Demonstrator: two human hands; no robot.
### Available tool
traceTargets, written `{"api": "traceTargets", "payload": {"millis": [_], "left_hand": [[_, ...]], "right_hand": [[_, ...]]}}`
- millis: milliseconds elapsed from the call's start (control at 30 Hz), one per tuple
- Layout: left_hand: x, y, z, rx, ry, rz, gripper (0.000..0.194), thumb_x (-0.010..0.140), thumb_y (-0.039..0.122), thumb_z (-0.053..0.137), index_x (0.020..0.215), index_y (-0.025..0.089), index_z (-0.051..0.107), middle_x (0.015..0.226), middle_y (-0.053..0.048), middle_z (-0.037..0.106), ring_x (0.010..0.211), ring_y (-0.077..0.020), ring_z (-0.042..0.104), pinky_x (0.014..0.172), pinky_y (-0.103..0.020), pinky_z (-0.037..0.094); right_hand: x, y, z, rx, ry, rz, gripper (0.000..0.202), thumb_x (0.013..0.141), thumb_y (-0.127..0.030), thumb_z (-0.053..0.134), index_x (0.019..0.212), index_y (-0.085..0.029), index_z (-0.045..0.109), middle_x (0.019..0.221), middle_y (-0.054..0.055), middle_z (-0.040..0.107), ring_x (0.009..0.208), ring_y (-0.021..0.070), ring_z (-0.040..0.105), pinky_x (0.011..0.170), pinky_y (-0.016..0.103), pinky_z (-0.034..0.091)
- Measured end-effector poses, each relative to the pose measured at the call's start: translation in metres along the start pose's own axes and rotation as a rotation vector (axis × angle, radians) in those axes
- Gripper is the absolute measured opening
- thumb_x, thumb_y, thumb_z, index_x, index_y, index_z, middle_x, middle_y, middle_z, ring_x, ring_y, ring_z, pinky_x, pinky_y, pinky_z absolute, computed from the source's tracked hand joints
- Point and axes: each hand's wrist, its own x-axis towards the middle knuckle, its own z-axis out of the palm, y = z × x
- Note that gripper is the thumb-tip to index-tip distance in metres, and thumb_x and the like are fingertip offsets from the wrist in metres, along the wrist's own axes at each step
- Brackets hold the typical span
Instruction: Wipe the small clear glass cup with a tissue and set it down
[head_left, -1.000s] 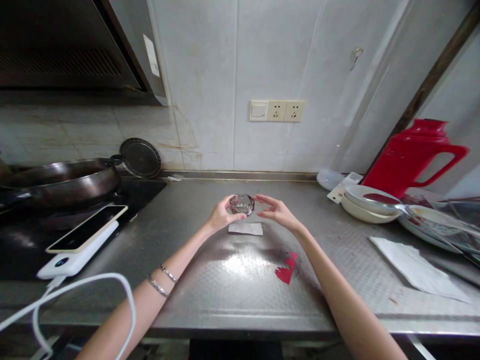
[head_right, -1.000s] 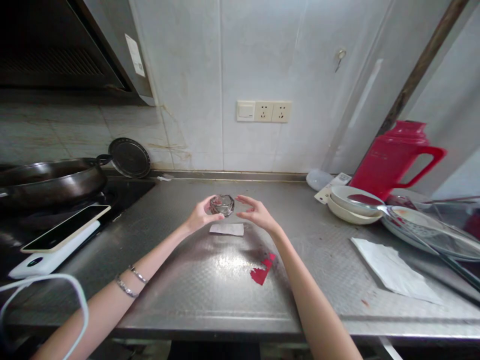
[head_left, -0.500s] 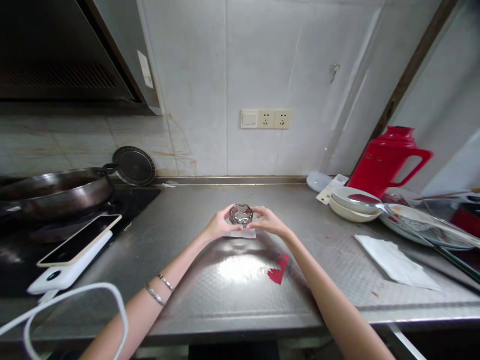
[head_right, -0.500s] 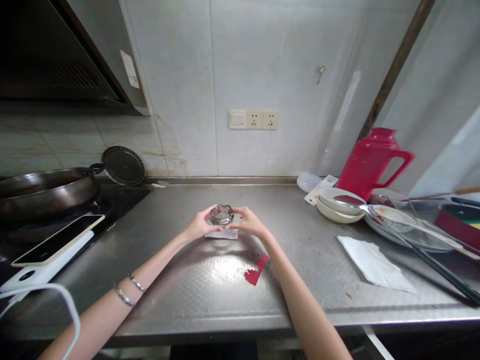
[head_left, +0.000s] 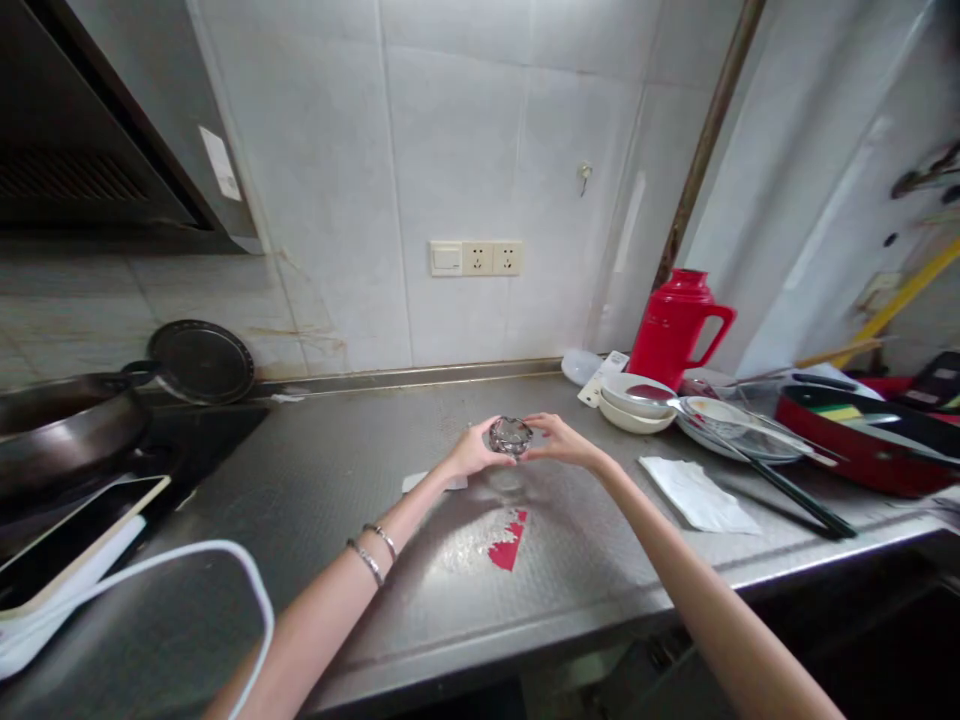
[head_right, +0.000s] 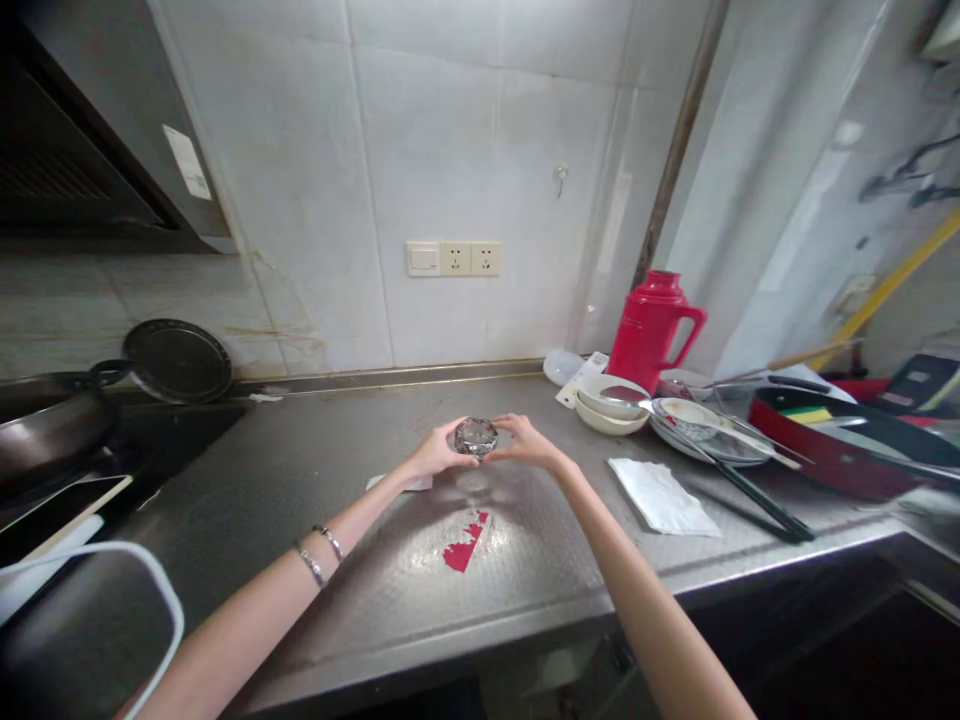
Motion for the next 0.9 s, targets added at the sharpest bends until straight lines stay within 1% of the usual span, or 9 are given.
{"api": "traceTargets", "payload": {"millis": [100,200,300,400,500,633,767,900], "left_hand": [[0.020,0.002,0.035,-0.008,-0.033,-0.038,0.103,0.041,0.031,0.089,0.133,0.012,0.045,0.134,-0.019,0.052,0.126,-0.0326,0.047,0.109,-0.045,0.032],[0.035,0.002,0.065,-0.006,-0.085,-0.025,0.100,0.042,0.032,0.089,0.130,0.011,0.047,0.132,-0.019,0.054,0.124,-0.0324,0.049,0.107,-0.044,0.033],[0.045,0.002,0.089,-0.007,-0.133,0.000,0.093,0.042,0.035,0.088,0.124,0.013,0.050,0.125,-0.015,0.059,0.116,-0.0302,0.054,0.102,-0.041,0.039],[0.051,0.002,0.106,0.000,-0.163,0.013,0.090,0.043,0.036,0.088,0.121,0.012,0.052,0.119,-0.014,0.062,0.110,-0.0291,0.057,0.096,-0.038,0.043],[0.054,0.001,0.116,0.020,-0.174,0.012,0.091,0.043,0.038,0.088,0.121,0.013,0.051,0.119,-0.014,0.062,0.109,-0.0290,0.058,0.095,-0.038,0.043],[0.057,-0.003,0.124,0.044,-0.192,0.008,0.089,0.043,0.043,0.086,0.120,0.013,0.051,0.117,-0.013,0.062,0.105,-0.0283,0.059,0.093,-0.039,0.044],[0.057,-0.006,0.126,0.061,-0.207,0.015,0.086,0.045,0.043,0.085,0.118,0.013,0.052,0.113,-0.011,0.064,0.101,-0.0271,0.060,0.090,-0.037,0.045],[0.055,-0.004,0.125,0.081,-0.218,0.020,0.087,0.044,0.045,0.085,0.117,0.013,0.052,0.112,-0.012,0.064,0.101,-0.0277,0.060,0.088,-0.037,0.045]], "right_hand": [[-0.017,0.024,-0.024,-0.096,-0.033,0.069,0.067,0.058,-0.054,0.075,0.113,-0.018,0.065,0.125,0.013,0.057,0.119,0.0324,0.048,0.093,0.042,0.044],[-0.033,0.045,-0.042,-0.152,-0.028,0.150,0.067,0.059,-0.054,0.074,0.115,-0.018,0.065,0.125,0.013,0.056,0.119,0.0330,0.047,0.094,0.042,0.043],[-0.048,0.061,-0.055,-0.172,-0.011,0.209,0.065,0.058,-0.052,0.075,0.113,-0.019,0.067,0.122,0.013,0.058,0.117,0.0339,0.048,0.095,0.042,0.042],[-0.060,0.072,-0.062,-0.188,-0.007,0.240,0.060,0.058,-0.049,0.076,0.111,-0.023,0.069,0.115,0.011,0.060,0.114,0.0338,0.049,0.098,0.044,0.040],[-0.066,0.077,-0.067,-0.211,-0.010,0.263,0.062,0.057,-0.050,0.077,0.112,-0.023,0.068,0.110,0.011,0.061,0.110,0.0326,0.051,0.101,0.044,0.038],[-0.070,0.079,-0.071,-0.212,-0.024,0.288,0.065,0.055,-0.053,0.077,0.113,-0.024,0.068,0.105,0.009,0.060,0.107,0.0313,0.051,0.098,0.042,0.040],[-0.070,0.078,-0.073,-0.223,-0.056,0.293,0.064,0.055,-0.055,0.077,0.112,-0.027,0.068,0.099,0.007,0.060,0.103,0.0300,0.052,0.096,0.042,0.040],[-0.070,0.080,-0.072,-0.251,-0.092,0.297,0.065,0.055,-0.056,0.076,0.113,-0.028,0.067,0.097,0.007,0.060,0.102,0.0298,0.051,0.094,0.042,0.040]]}}
